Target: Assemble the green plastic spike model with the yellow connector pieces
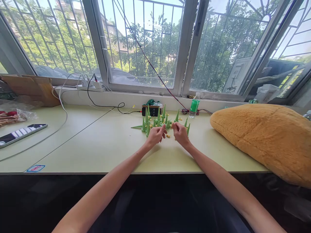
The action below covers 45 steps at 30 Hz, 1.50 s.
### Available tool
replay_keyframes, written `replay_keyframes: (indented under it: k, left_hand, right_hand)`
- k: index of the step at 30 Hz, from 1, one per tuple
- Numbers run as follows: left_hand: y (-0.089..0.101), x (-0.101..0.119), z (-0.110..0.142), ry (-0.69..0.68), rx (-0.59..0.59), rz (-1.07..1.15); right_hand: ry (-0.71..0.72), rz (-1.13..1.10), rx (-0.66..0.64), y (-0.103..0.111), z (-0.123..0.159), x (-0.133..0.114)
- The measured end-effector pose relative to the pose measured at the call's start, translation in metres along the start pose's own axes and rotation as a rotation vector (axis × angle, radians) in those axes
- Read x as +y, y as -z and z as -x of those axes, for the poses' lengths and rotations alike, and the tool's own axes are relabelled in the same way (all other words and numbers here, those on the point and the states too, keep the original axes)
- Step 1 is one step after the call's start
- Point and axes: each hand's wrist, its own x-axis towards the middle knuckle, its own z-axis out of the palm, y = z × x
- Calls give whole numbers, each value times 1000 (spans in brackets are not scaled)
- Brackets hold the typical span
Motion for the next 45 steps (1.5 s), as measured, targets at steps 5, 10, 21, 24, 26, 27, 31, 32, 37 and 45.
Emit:
replay_keyframes:
  k: [5, 10, 21, 24, 26, 27, 31, 32, 37, 45]
  left_hand:
    - [2, 5, 1, 215, -249, 242]
    - [3, 6, 1, 268, -268, 284]
    - [3, 2, 1, 234, -333, 310]
    - [4, 4, 3, 211, -316, 283]
    - [4, 6, 5, 193, -306, 239]
    - [4, 7, 6, 179, -301, 213]
    - [3, 7, 7, 97, -267, 139]
    - [2, 6, 7, 74, -258, 131]
    - [-1, -3, 3, -35, -240, 115]
    - [-1, -7, -1, -78, -135, 52]
  right_hand:
    - [53, -27, -70, -1, 2, -3]
    - [46, -20, -92, -1, 2, -2]
    - [42, -13, -96, 0, 1, 0]
    - [43, 1, -105, 0, 0, -1]
    - [47, 12, -105, 1, 0, -1]
    - [48, 18, -104, 1, 0, -1]
    - [38, 41, -108, 2, 0, -2]
    - [35, 44, -111, 2, 0, -2]
    - [31, 37, -111, 1, -1, -1]
    - [40, 25, -78, -1, 0, 0]
